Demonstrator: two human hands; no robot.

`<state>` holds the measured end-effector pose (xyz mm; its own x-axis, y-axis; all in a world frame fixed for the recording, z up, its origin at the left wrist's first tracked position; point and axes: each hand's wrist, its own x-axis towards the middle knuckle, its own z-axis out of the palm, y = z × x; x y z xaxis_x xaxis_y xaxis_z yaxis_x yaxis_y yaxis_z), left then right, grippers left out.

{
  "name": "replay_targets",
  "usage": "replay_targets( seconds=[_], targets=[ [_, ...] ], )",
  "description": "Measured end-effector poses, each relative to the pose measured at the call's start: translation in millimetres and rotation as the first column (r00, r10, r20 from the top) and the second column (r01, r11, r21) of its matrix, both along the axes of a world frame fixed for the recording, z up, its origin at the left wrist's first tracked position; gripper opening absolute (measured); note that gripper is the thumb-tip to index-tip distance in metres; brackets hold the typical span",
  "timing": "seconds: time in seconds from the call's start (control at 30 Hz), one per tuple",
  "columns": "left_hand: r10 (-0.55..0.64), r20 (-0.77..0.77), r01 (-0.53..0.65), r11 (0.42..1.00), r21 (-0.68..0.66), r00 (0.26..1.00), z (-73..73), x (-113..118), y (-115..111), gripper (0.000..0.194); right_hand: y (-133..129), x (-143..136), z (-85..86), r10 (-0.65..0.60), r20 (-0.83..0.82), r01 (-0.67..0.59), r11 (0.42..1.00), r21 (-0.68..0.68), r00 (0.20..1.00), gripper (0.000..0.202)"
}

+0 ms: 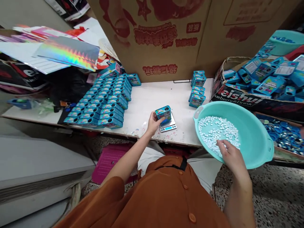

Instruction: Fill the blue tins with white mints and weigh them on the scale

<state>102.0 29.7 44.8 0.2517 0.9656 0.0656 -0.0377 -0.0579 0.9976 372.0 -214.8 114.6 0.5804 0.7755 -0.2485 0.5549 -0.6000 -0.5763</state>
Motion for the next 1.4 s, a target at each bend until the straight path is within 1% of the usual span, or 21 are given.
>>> replay_targets(
  seconds=[0.13,0.23,0.3,0.37,0.43,0.5,0.6,0.67,0.8,0.87,0.93,1.03,1.17,1.27,1.4],
  targets=[
    [-0.03,-0.042,0.032,0.998,0.056,0.999,-18.0,-1,9,0.049,2,-1,3.2,-0.022,-0.007,0.022,1.0,-0.012,1.0,0.037],
    [-0.05,-0.117,0.064,0.99,0.123,0.992,-23.5,-4,14,0.048,4,-2,7.3,-0.029,-0.025,0.027,0.997,-0.071,0.999,0.038],
    [-0.057,-0.184,0.087,0.984,0.158,0.981,-22.7,-9,15,0.053,5,-2,8.8,-0.031,-0.034,0.027,0.994,-0.108,0.999,0.039],
    [-0.042,-0.253,0.093,0.976,0.194,0.967,-18.6,-15,14,0.063,5,0,8.4,-0.032,-0.031,0.028,0.992,-0.119,0.999,0.04],
    [0.008,-0.302,0.069,0.968,0.241,0.953,-12.7,-22,11,0.072,5,1,6.2,-0.035,-0.018,0.032,0.993,-0.117,0.999,0.041],
    [0.067,-0.322,0.032,0.956,0.293,0.944,-6.9,-30,7,0.074,4,3,3.5,-0.032,-0.009,0.031,0.992,-0.122,0.999,0.041],
    [0.149,-0.343,-0.021,0.937,0.349,0.927,-3.3,-43,-2,0.069,4,4,0.3,-0.022,0.001,0.022,0.992,-0.126,1.0,0.043],
    [0.203,-0.371,-0.067,0.935,0.348,0.906,-6.6,-53,-8,0.062,4,5,-0.9,-0.025,0.003,0.025,0.991,-0.134,1.0,0.043],
    [0.306,-0.38,-0.196,0.933,0.301,0.873,-24.9,-71,-20,0.041,4,7,-2.5,-0.024,0.023,0.027,0.988,-0.154,0.999,0.042],
    [0.354,-0.349,-0.262,0.922,0.284,0.868,-34.6,-77,-24,0.035,4,8,-3.1,-0.013,0.041,0.02,0.988,-0.154,0.999,0.044],
    [0.388,-0.329,-0.303,0.911,0.281,0.861,-40.9,-79,-25,0.033,5,8,-3.3,-0.012,0.054,0.02,0.986,-0.165,0.998,0.045],
    [0.397,-0.354,-0.297,0.905,0.305,0.847,-42.8,-78,-26,0.031,5,8,-2.2,-0.012,0.059,0.023,0.983,-0.181,0.998,0.047],
    [0.382,-0.421,-0.235,0.903,0.359,0.823,-40.2,-74,-27,0.028,4,6,1.5,-0.003,0.044,0.011,0.98,-0.2,0.999,0.047],
    [0.371,-0.446,-0.206,0.903,0.376,0.814,-39.0,-75,-28,0.027,3,6,2.9,0.008,0.033,-0.001,0.977,-0.213,0.999,0.05],
    [0.365,-0.453,-0.182,0.899,0.399,0.813,-32.7,-73,-28,0.028,3,7,0.4,0.009,0.045,0.0,0.978,-0.209,0.999,0.051]
  ],
)
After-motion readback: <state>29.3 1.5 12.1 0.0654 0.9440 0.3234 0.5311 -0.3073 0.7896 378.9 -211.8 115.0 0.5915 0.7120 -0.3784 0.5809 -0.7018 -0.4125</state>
